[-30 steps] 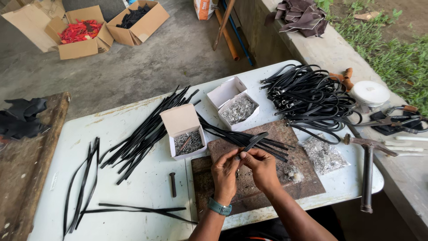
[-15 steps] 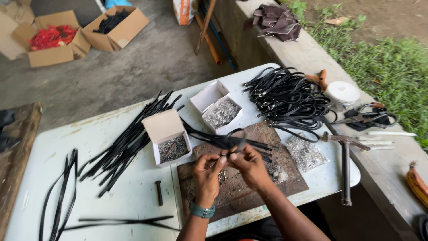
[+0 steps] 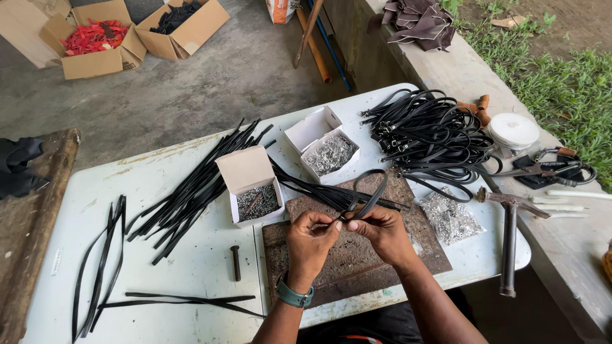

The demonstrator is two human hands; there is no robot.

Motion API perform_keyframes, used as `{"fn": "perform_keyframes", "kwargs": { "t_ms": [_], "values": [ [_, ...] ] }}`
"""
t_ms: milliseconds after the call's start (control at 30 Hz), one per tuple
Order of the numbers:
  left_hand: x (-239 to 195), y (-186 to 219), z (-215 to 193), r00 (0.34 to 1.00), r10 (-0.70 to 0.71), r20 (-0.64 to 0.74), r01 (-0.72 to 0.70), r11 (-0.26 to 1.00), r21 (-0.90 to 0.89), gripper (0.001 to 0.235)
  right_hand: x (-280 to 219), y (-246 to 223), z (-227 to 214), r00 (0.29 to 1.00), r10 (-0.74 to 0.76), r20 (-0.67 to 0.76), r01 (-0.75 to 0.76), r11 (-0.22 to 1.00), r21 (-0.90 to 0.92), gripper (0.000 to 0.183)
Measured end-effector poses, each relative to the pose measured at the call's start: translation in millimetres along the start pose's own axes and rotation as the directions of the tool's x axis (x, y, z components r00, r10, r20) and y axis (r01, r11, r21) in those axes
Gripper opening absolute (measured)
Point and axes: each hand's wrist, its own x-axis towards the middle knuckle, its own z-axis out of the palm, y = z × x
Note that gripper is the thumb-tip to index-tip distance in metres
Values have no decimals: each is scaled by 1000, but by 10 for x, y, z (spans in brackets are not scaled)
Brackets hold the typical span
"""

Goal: The person attaches metal hardware to black leather straps using a hammer and a metal punch on a wooden block. They repeatedly position the strap and hardware, strike the punch to secure the fastener, and place the finished strap aside.

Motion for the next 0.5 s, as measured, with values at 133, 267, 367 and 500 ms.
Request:
{"fn": "perform_keyframes", "kwargs": {
  "t_ms": [133, 267, 367, 500],
  "values": [
    [-48, 60, 39, 997, 77, -20, -70, 967, 244, 17, -48, -17, 79, 993, -115, -15, 111, 983, -146, 16],
    [-56, 22, 57, 995, 99, -11, -95, 972, 214, 17, -42, -37, 186, 982, -188, -22, 183, 972, -149, 15],
    [-72, -36, 21, 997, 75, -12, -74, 994, 83, 16, -10, -46, 216, 986, -166, -21, 163, 981, -107, 16],
    [-81, -70, -65, 999, 51, -17, -51, 999, -9, 15, -2, -43, 174, 997, -72, 22, 70, 996, 63, 16]
  ]
}}
